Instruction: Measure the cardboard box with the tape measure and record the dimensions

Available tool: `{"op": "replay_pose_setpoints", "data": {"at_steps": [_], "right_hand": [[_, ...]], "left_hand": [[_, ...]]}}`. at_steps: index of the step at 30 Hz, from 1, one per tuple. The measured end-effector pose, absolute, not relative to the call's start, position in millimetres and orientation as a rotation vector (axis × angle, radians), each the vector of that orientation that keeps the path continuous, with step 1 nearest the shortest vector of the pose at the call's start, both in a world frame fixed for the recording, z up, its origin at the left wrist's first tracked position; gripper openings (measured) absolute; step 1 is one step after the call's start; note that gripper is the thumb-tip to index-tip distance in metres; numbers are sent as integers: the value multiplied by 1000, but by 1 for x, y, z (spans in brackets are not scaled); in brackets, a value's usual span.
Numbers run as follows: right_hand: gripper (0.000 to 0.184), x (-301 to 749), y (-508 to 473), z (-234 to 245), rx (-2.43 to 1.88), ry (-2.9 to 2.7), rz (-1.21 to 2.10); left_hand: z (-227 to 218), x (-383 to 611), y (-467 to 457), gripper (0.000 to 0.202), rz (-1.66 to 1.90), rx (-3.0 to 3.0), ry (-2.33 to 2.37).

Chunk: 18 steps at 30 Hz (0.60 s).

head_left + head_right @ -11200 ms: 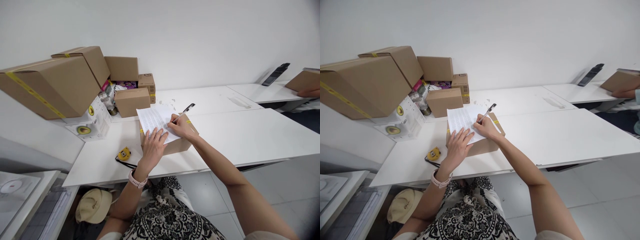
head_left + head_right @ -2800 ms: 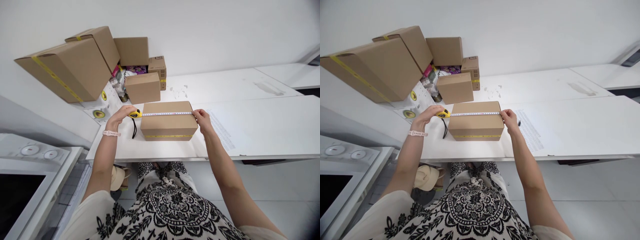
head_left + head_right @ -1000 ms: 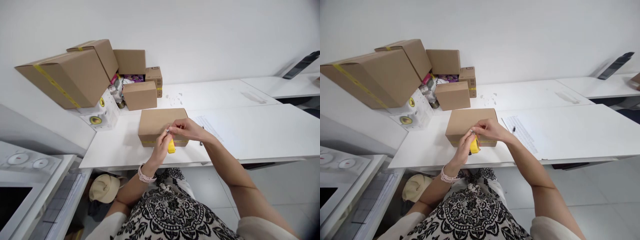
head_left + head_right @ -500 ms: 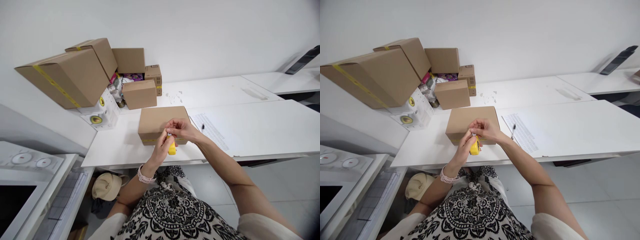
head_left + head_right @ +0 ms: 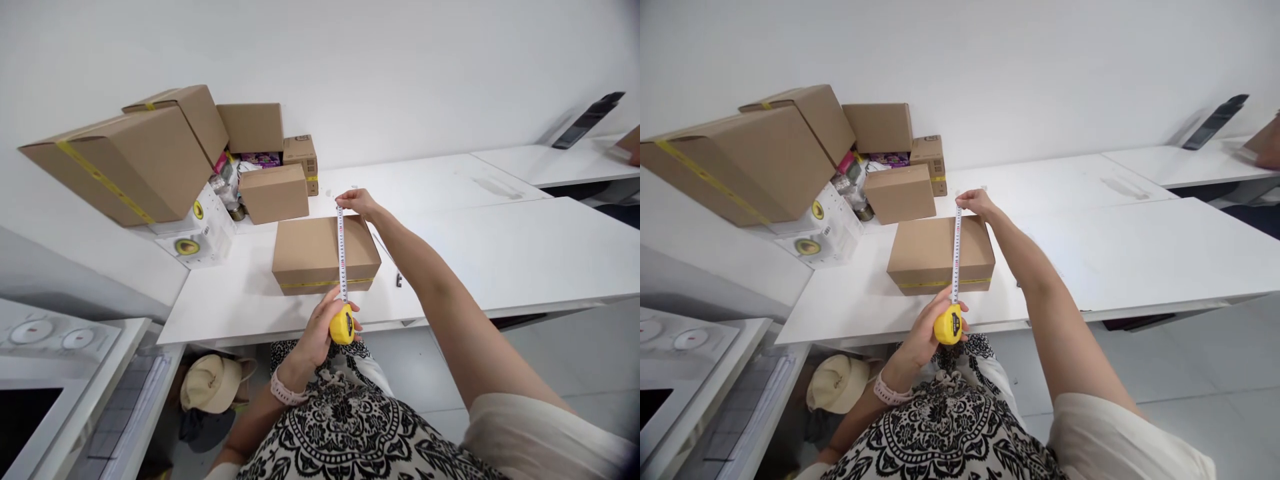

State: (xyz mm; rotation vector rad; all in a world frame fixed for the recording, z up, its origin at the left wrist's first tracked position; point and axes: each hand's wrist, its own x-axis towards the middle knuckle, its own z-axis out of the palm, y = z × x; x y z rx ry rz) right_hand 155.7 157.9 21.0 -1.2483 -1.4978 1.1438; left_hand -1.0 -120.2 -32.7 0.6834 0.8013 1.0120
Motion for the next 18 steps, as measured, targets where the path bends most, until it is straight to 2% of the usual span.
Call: {"op": "replay_pose_setpoints", "data": {"at_steps": [7, 11, 14, 18], "right_hand": [[34, 173, 53, 26, -1145, -1568, 1259], [32, 166, 64, 39, -1206, -1608, 1240], [38, 163, 83, 35, -1182, -1606, 1240], [28, 162, 107, 24, -1203, -1641, 1255]], "left_hand": [[-19, 5, -126, 72, 969, 645, 787], [-15, 16, -126, 78, 914, 697, 827], [-14, 21, -121, 73, 897, 731, 861], [-14, 24, -113, 64, 955, 772, 917]]}}
